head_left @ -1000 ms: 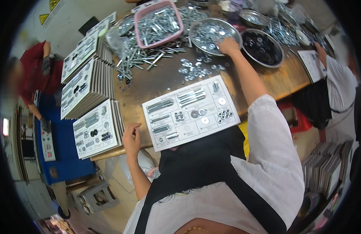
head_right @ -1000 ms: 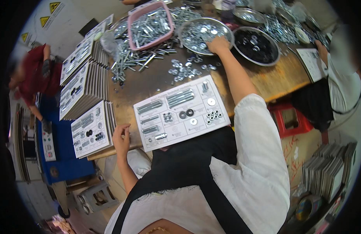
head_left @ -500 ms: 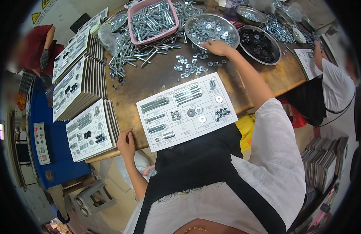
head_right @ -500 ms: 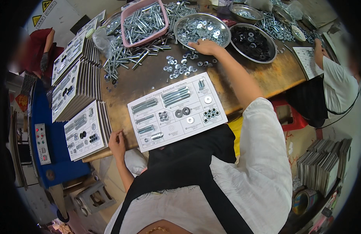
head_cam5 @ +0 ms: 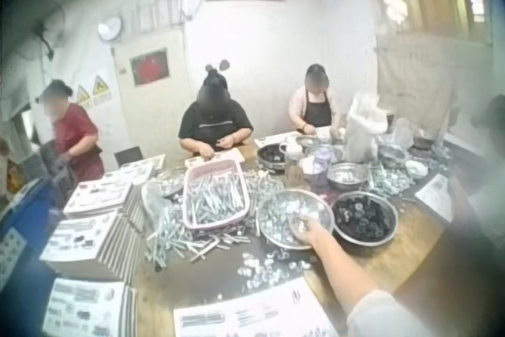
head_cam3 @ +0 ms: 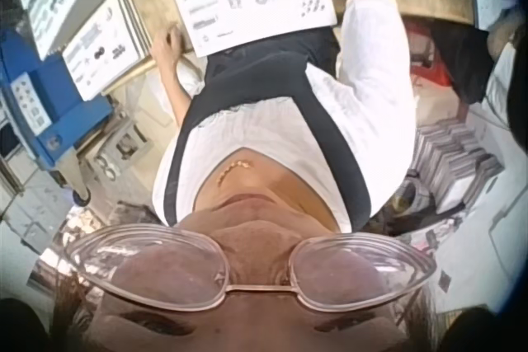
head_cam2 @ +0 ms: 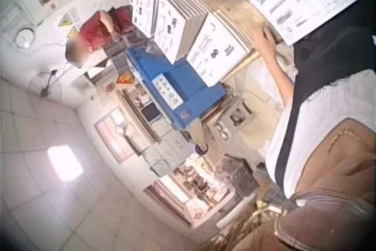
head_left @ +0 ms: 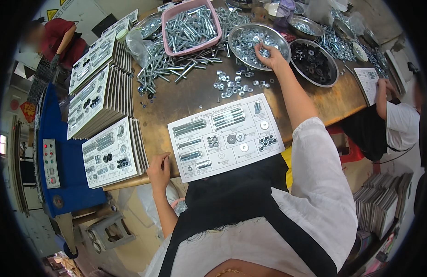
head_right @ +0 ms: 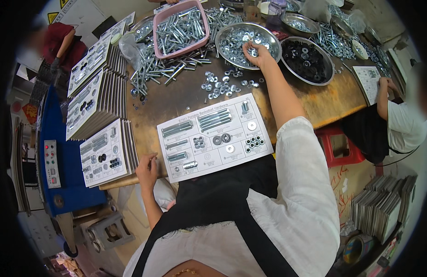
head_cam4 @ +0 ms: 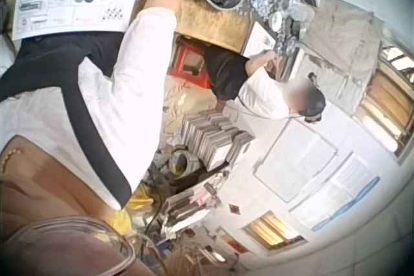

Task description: The person assembles hardware kits by placing bolts, nuts, and washers into designated slots on printed cardboard sheets. The person repeatedly picks parts from trays and the table, arranges them on the sheet, and stacks completed sheets to the side.

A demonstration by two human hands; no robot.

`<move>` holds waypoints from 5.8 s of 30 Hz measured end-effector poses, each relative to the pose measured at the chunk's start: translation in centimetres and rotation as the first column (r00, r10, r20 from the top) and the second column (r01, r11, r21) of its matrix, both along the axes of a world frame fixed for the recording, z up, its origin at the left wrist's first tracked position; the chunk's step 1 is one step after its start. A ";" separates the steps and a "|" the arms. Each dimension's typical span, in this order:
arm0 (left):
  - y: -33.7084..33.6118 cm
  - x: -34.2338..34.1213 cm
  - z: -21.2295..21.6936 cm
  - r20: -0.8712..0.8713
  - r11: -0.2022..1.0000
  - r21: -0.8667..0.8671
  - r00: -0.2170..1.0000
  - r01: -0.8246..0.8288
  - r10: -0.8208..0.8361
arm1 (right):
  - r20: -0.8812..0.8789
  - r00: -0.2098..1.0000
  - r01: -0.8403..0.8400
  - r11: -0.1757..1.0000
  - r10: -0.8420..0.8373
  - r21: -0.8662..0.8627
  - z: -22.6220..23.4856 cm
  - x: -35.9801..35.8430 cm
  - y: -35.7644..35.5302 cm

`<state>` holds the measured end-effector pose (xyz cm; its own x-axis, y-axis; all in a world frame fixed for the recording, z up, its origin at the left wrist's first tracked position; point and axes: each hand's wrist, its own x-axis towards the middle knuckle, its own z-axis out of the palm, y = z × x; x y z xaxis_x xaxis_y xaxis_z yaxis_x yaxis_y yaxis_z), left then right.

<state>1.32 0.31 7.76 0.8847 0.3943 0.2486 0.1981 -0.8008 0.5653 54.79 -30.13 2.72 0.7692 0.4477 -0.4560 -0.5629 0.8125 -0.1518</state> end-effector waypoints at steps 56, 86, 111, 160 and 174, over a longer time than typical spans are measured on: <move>-11.8 5.1 5.1 0.119 0.997 0.043 0.990 0.066 -0.071 | -0.004 0.928 -0.342 0.857 0.372 0.385 7.7 -39.9 8.8; -10.3 4.2 6.0 0.242 0.649 -0.634 0.905 0.420 -0.349 | 0.116 0.890 -0.456 0.866 0.441 0.207 6.3 -39.9 7.8; -5.0 4.1 9.2 0.185 0.290 -0.667 0.529 0.687 -0.828 | 0.234 -0.001 -0.697 0.167 0.972 -0.697 13.3 -39.3 4.2; -8.9 3.0 8.0 0.589 0.763 -0.259 0.724 0.592 -0.361 | 0.434 0.354 -0.279 0.536 0.829 -0.797 15.9 -41.9 3.4; -10.9 5.9 0.9 -0.050 0.851 -0.023 0.850 0.525 -0.525 | 0.448 0.540 -0.190 0.622 0.713 -0.759 14.2 -38.3 0.5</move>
<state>7.23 -10.59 8.61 0.9720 -0.1307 0.1952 -0.2212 -0.7893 0.5728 16.53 -29.62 16.90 0.7038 0.6787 -0.2100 -0.3340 0.0552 -0.9410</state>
